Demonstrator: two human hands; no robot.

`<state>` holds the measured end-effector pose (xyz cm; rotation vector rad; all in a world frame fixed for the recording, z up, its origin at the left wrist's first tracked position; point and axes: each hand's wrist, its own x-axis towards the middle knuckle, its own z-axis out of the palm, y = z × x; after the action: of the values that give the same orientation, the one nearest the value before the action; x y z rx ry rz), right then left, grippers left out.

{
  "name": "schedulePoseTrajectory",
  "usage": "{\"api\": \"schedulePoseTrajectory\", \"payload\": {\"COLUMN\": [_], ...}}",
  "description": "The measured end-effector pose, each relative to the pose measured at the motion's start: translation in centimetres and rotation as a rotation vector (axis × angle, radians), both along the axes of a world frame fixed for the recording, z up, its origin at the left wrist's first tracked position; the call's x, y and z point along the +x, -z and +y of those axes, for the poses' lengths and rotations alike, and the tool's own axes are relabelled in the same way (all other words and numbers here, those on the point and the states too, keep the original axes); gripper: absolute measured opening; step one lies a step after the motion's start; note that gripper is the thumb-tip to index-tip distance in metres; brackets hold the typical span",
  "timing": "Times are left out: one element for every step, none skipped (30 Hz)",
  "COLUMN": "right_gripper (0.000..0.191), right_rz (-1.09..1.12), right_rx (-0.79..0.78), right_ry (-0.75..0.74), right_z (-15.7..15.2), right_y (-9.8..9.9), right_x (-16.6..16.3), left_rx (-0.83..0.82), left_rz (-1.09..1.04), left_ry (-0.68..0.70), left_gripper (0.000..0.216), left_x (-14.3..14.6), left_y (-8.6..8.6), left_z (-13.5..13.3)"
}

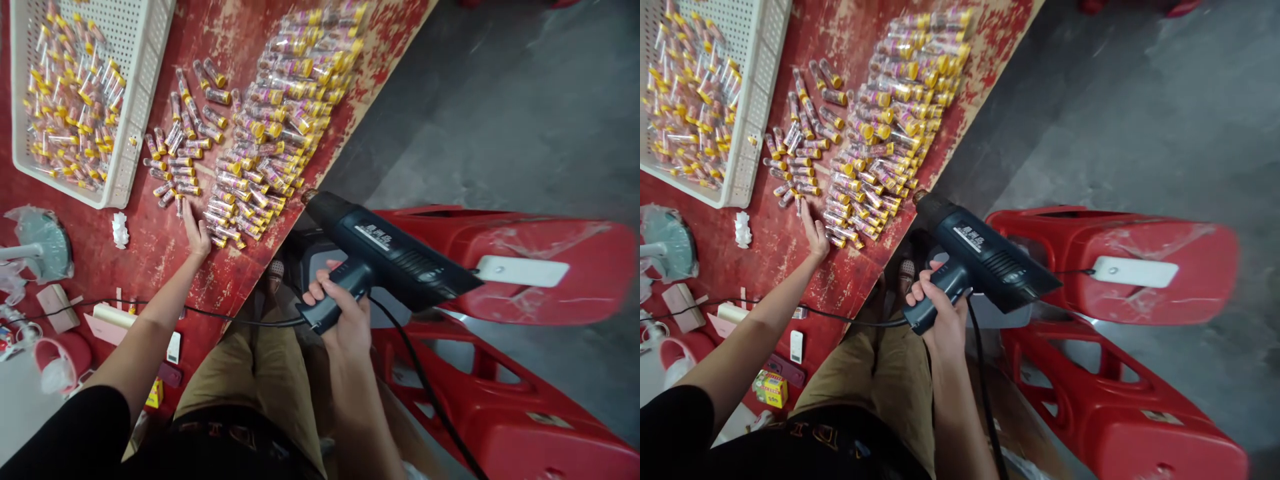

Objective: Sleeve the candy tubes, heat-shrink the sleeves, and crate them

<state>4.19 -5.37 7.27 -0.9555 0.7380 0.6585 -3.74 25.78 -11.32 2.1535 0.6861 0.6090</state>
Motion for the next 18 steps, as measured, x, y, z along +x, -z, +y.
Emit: {"api": "schedulePoseTrajectory", "payload": {"right_gripper": [0.043, 0.043, 0.043, 0.044, 0.044, 0.045, 0.045, 0.044, 0.043, 0.043, 0.042, 0.042, 0.043, 0.043, 0.044, 0.044, 0.044, 0.043], "right_rz": [0.006, 0.016, 0.030, 0.048, 0.068, 0.086, 0.099, 0.104, 0.098, 0.086, 0.069, 0.049, 0.028, 0.006, -0.017, -0.040, -0.061, -0.078], "right_rx": [0.001, 0.002, 0.007, 0.017, 0.032, 0.052, 0.074, 0.090, 0.100, 0.103, 0.103, 0.100, 0.095, 0.086, 0.075, 0.064, 0.056, 0.056], "right_ry": [-0.012, -0.022, -0.032, -0.042, -0.051, -0.062, -0.074, -0.083, -0.083, -0.080, -0.074, -0.065, -0.051, -0.031, -0.005, 0.024, 0.050, 0.068], "right_z": [-0.1, -0.2, -0.3, -0.3, -0.2, -0.2, 0.0, 0.2, 0.4, 0.6, 0.8, 1.1, 1.3, 1.5, 1.7, 1.9, 2.1, 2.4], "right_y": [0.0, -0.1, -0.3, -0.4, -0.6, -0.8, -1.0, -1.2, -1.4, -1.5, -1.6, -1.6, -1.6, -1.5, -1.3, -1.1, -0.9, -0.6], "right_x": [0.2, 0.4, 0.4, 0.5, 0.4, 0.4, 0.5, 0.6, 0.9, 1.2, 1.8, 2.4, 3.1, 3.9, 4.6, 5.3, 5.9, 6.4], "left_rx": [-0.002, -0.004, -0.005, -0.007, -0.007, -0.007, -0.007, -0.005, 0.001, 0.010, 0.019, 0.026, 0.031, 0.033, 0.033, 0.035, 0.039, 0.044], "left_rz": [0.007, 0.016, 0.027, 0.038, 0.048, 0.059, 0.069, 0.076, 0.082, 0.089, 0.099, 0.107, 0.115, 0.122, 0.129, 0.132, 0.134, 0.135], "left_ry": [0.000, -0.001, -0.004, -0.013, -0.024, -0.033, -0.041, -0.046, -0.045, -0.040, -0.033, -0.033, -0.037, -0.045, -0.054, -0.062, -0.065, -0.064], "left_gripper": [0.086, 0.087, 0.088, 0.089, 0.089, 0.090, 0.091, 0.092, 0.093, 0.094, 0.093, 0.093, 0.092, 0.092, 0.092, 0.092, 0.094, 0.095], "left_x": [0.0, 0.0, 0.0, 0.0, 0.0, 0.0, 0.1, 0.1, 0.1, 0.0, 0.0, 0.0, 0.0, 0.0, 0.0, 0.0, 0.0, 0.0], "left_y": [0.0, 0.0, -0.1, -0.1, -0.2, -0.3, -0.4, -0.5, -0.6, -0.7, -0.8, -0.9, -1.1, -1.2, -1.4, -1.5, -1.6, -1.6], "left_z": [0.0, 0.0, 0.0, 0.0, -0.1, -0.1, -0.1, -0.2, -0.2, -0.2, -0.3, -0.3, -0.4, -0.4, -0.5, -0.6, -0.6, -0.6]}}
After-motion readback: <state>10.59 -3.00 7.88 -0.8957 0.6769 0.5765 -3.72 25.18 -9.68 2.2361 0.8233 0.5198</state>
